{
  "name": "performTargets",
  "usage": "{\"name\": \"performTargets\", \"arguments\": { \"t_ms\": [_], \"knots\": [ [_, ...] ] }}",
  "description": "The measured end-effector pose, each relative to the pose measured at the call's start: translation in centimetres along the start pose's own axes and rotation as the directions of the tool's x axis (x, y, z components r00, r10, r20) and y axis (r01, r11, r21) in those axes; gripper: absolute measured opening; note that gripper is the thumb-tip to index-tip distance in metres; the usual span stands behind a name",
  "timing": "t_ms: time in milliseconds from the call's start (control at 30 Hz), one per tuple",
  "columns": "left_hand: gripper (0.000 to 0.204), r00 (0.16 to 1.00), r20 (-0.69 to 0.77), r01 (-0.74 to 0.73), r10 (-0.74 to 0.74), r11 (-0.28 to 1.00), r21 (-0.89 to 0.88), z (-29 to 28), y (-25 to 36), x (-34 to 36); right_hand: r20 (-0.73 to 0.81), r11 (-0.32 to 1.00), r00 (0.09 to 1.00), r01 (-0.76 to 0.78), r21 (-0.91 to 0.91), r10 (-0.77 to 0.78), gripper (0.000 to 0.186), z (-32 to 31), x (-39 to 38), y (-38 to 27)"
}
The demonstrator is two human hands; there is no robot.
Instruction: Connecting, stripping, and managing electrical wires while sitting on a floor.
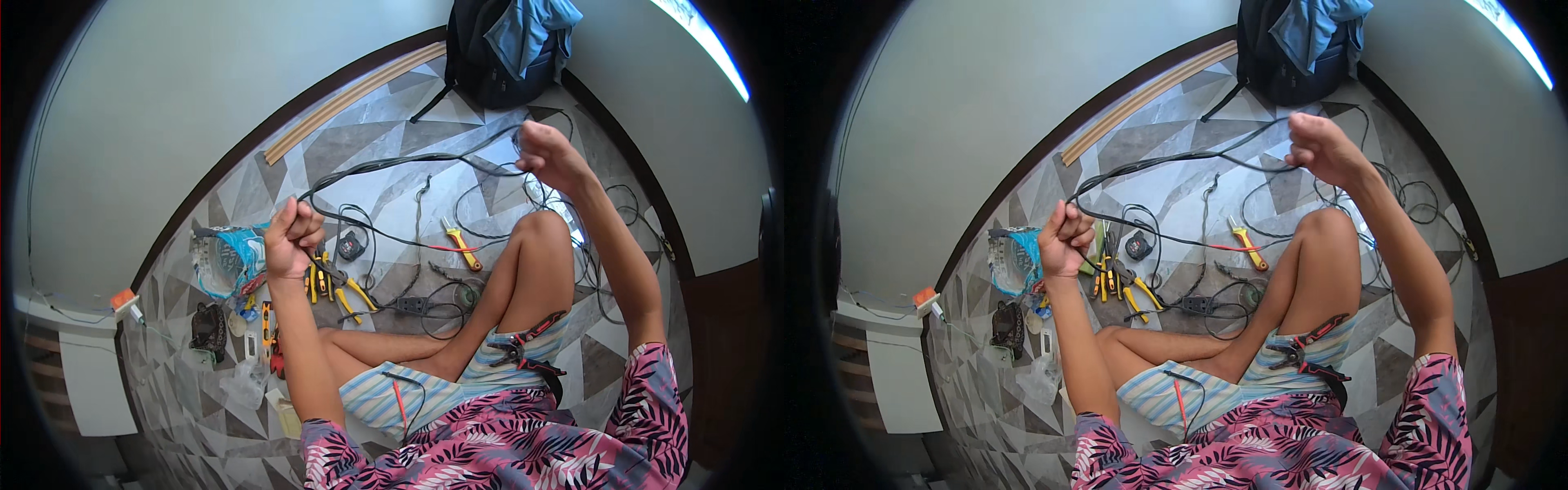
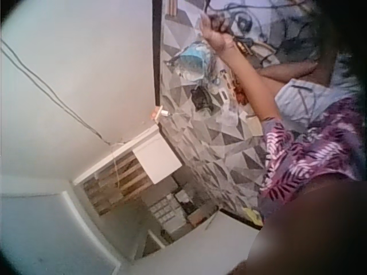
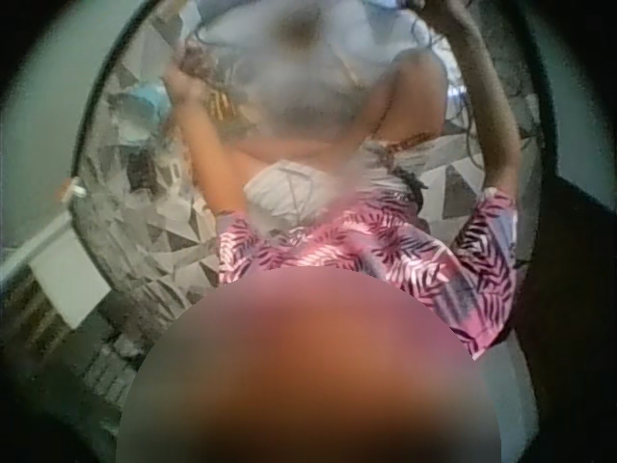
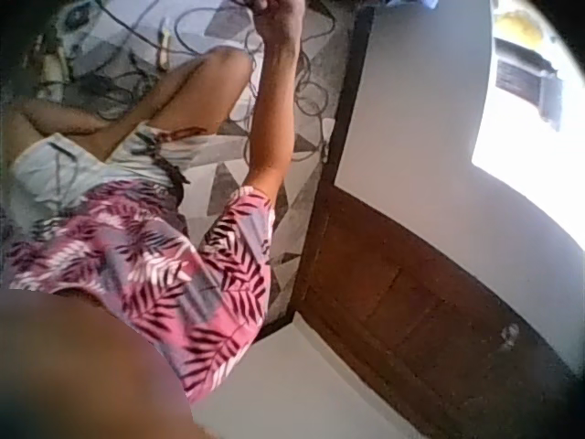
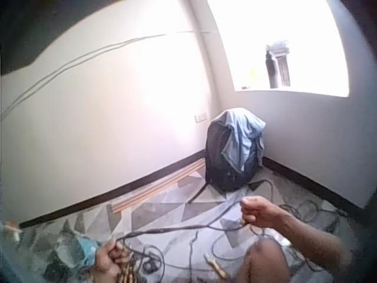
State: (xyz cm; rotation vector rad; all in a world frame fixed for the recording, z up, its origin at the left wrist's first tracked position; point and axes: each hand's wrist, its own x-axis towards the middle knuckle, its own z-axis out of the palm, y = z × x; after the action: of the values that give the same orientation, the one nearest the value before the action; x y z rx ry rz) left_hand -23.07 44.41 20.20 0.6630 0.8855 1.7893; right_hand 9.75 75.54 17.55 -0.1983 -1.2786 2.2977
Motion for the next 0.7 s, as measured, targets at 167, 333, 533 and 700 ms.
{"name": "performTargets", "arguments": {
  "t_ms": [167, 333, 533, 700],
  "knots": [
    [0.031, 0.967, -0.214, 0.201, -0.138, 0.93, 0.309, -0.9, -2.0, 1.1, 0.202, 0.915, 0.963, 0.239, -0.324, -0.18, 0.018, 6.4, -4.3, -4.1],
    [0.028, 0.976, -0.211, 0.0, 0.053, 0.97, 0.243, 0.0, -0.4, 2.1, 0.005, -0.667, 0.724, 0.639, -0.382, 0.69, 0.035, 10.9, -7.7, 1.0],
    [0.031, 0.98, -0.119, -0.108, 0.157, 0.933, 0.345, 2.9, 0.6, -1.5, 0.084, -0.52, 0.996, 0.067, -0.851, -0.009, 0.107, 4.6, -0.6, -3.4],
    [0.033, 0.991, -0.109, -0.013, 0.078, 0.863, 0.506, 0.9, -0.3, -3.4, -0.393, 0.993, 0.913, 0.114, -0.007, -0.108, 0.064, 6.7, 2.5, -4.8]
  ]
}}
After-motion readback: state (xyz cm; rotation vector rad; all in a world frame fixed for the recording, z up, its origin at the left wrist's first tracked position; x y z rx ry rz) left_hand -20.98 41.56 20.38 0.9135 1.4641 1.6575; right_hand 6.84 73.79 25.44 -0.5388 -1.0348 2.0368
